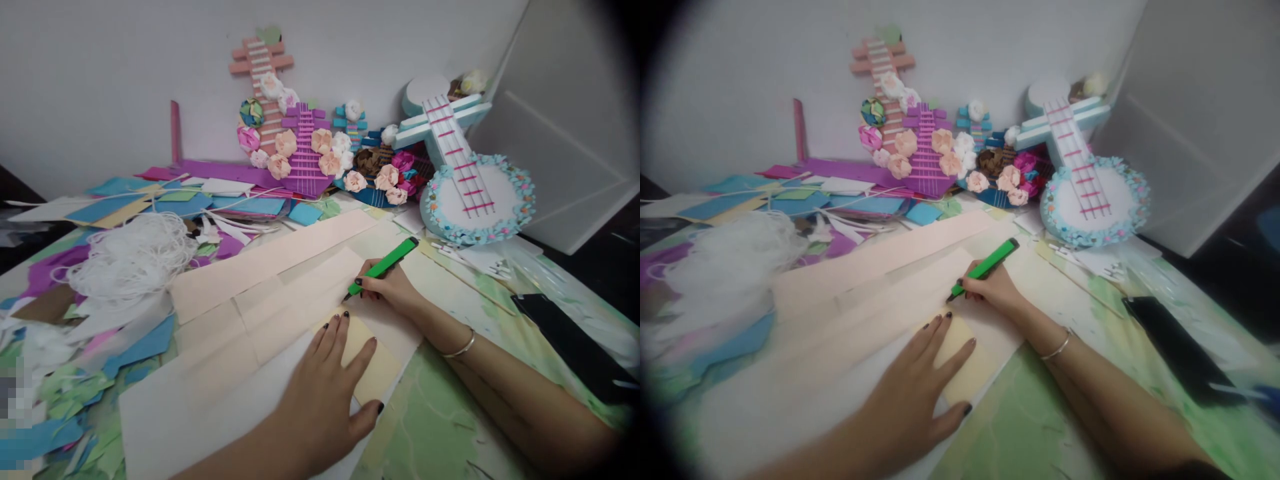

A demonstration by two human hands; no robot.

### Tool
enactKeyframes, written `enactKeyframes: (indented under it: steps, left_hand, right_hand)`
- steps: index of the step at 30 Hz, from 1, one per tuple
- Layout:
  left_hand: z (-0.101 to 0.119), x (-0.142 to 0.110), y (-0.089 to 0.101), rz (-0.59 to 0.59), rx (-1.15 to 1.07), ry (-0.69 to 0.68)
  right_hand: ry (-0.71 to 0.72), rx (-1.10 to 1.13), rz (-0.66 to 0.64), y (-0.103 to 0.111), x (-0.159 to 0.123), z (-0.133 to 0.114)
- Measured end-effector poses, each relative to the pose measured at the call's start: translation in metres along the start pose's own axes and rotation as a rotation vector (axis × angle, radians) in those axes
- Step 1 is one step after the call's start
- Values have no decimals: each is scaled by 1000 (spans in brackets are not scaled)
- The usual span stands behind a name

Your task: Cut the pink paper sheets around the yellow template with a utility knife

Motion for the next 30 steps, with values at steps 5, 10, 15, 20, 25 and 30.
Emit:
enactKeyframes:
  steps: [5,10,15,20,25,30]
  left_hand:
    - [1,0,0,-9,1,3]
    - [1,1,1,-6,-8,6]
    - [0,0,1,-9,-14,4]
    - [0,1,0,-25,-21,15]
    - [1,2,1,-31,-21,19]
    - [2,1,2,-26,-23,17]
  right_hand:
    - [1,5,17,2,1,0]
    - [4,-9,19,2,1,-1]
    - [8,-10,17,2,0,-1]
    - [9,-2,28,4,1,1]
    - [6,1,28,3,0,0]
    - [3,13,31,3,0,0]
Point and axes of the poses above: each hand's wrist, its own x-axis towards the middle knuckle, its own y-axis out of the back of the hand, z = x × y, the point moved 9 cm from there along x, towards the middle knuckle, and after that the axes turned 3 degrees about -y, right-handed, at the moved point
